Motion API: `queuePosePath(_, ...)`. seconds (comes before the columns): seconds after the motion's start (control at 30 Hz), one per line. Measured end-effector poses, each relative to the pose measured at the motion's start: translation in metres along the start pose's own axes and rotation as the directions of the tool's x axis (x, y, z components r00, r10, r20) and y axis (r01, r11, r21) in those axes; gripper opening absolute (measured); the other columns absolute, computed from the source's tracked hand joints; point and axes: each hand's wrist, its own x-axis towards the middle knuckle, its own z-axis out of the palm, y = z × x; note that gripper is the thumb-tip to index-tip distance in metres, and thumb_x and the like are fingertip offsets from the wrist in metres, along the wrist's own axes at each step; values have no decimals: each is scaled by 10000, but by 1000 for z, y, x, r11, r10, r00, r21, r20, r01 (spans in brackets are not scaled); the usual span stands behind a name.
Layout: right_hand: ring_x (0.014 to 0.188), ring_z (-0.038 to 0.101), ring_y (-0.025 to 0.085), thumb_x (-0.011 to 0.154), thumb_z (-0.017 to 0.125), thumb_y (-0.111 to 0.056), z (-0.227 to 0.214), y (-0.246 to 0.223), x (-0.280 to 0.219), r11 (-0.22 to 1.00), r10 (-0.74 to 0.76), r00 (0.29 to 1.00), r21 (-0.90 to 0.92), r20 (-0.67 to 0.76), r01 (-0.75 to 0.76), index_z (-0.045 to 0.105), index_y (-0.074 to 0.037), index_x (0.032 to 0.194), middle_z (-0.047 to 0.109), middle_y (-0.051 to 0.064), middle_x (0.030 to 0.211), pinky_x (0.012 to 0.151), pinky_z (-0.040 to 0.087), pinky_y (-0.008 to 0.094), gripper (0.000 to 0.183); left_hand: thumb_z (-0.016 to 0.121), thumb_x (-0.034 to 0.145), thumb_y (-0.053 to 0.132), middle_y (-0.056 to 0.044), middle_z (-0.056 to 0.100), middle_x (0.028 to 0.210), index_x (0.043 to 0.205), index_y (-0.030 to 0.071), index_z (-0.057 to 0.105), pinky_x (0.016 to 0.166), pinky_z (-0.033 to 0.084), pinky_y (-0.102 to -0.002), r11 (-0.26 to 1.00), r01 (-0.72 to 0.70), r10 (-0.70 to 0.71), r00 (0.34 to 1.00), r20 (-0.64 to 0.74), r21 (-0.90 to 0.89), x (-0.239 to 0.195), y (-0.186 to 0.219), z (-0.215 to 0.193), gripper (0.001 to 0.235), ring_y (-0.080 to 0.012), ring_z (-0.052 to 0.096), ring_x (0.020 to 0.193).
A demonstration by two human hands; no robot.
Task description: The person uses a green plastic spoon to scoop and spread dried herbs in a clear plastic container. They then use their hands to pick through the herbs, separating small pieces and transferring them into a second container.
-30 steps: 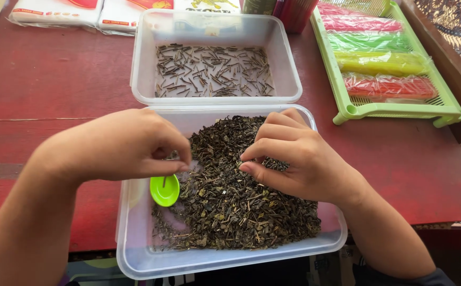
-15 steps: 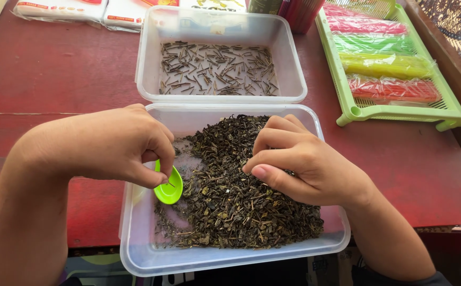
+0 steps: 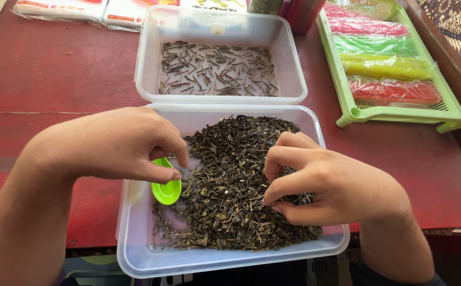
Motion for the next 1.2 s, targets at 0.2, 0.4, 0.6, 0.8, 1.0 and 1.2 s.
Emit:
queuePosePath(0.2,915,490,236,907,675,-113,-5,1,-8,996,58,998,-69,31,-56,731,-160,997,539,37,940,828,456,361,116,746,844,383,101,740,705,899,298,813,670,516,-324,930,-358,343,928,-149,-87,12,4,17,121,-122,637,646)
queuePosePath(0.4,863,477,230,873,728,-130,-9,1,-12,991,107,993,-89,58,-102,683,-179,882,543,2,882,774,448,344,67,727,866,447,75,658,666,939,332,788,726,502,-361,926,-374,366,922,-124,-51,19,11,25,149,-169,665,657)
queuePosePath(0.6,882,496,236,891,755,-209,-5,11,-16,980,147,980,-154,130,-127,690,-197,924,533,8,878,802,446,363,73,703,875,443,67,687,678,959,319,791,731,513,-366,917,-394,386,915,-120,-55,23,10,27,173,-169,675,656)
queuePosePath(0.8,841,492,211,973,683,-205,-8,8,-14,981,145,980,-148,139,-124,594,-166,837,531,-9,844,799,440,345,167,692,882,423,62,724,701,962,303,787,705,511,-391,907,-419,409,901,-144,-50,21,13,26,173,-191,687,665)
queuePosePath(1.0,775,523,219,976,682,-150,-10,7,-11,993,98,993,-72,69,-93,591,-125,873,560,4,798,729,457,353,139,676,905,422,85,721,726,969,294,762,747,514,-394,875,-482,465,863,-199,-47,21,12,30,168,-194,684,680)
queuePosePath(1.2,802,512,217,978,659,-94,0,-5,7,999,-14,980,-52,-201,4,626,-68,937,595,40,879,780,450,340,58,650,943,441,34,655,633,1077,261,739,693,523,-379,836,-542,501,817,-286,-82,14,19,28,241,-203,664,629)
